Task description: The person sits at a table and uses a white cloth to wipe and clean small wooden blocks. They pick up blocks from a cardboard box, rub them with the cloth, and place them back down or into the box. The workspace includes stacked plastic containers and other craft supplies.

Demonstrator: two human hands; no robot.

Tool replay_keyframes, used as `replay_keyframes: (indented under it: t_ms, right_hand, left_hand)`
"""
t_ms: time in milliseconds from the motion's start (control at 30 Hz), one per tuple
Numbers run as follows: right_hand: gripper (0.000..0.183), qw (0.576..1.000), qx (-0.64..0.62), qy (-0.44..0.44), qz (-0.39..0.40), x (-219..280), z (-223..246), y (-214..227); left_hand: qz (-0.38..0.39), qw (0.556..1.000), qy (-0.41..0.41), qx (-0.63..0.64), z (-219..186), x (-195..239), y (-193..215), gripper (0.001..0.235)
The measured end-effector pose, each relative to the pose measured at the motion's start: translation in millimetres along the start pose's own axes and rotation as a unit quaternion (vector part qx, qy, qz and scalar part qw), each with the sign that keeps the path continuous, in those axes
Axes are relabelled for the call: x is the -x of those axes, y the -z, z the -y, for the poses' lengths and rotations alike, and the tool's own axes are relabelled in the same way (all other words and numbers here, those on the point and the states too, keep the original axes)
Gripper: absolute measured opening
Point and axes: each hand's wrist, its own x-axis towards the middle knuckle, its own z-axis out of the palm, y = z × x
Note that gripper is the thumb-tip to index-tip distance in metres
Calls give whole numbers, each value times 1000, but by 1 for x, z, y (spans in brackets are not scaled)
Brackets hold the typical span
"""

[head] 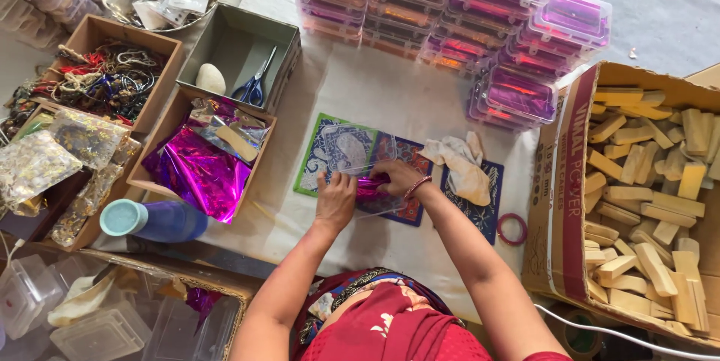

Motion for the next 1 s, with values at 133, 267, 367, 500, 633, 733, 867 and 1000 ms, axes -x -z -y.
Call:
replay_keyframes:
  t_ms: [133, 267, 367, 500, 633, 733, 867, 1000]
  right_hand:
    - [34, 999, 17, 21, -37, 14, 4, -16]
    - [36, 951, 210, 110, -198, 39, 51, -13]
    - [46, 936, 256, 99, -223, 41, 38, -33]
    - [42, 934, 263, 32, -241, 35, 11, -70]
    - [46, 936, 220, -45, -270, 30, 18, -81]
    - [48, 925, 142, -46, -349, 31, 22, -86]
    - [43, 926, 39, -69, -369, 32, 29, -79]
    - [30, 923, -20, -65, -379, 30, 11, -85]
  left_hand:
    - [-2, 999, 12, 35, 3, -2, 0, 29]
    - [14, 997, 26, 68, 7, -4, -10, 30]
    - [5, 997, 31, 66, 3, -8, 6, 36]
    - [-8, 998, 53, 38, -3, -7, 9, 46]
    - [7, 998, 65, 25, -10, 14, -24, 49]
    - [-34, 995, 65, 61, -10, 20, -25, 49]
    - [-41, 983, 100, 152, -8, 24, -35, 40]
    - [-45, 980, 115, 156, -11, 19, -33, 35]
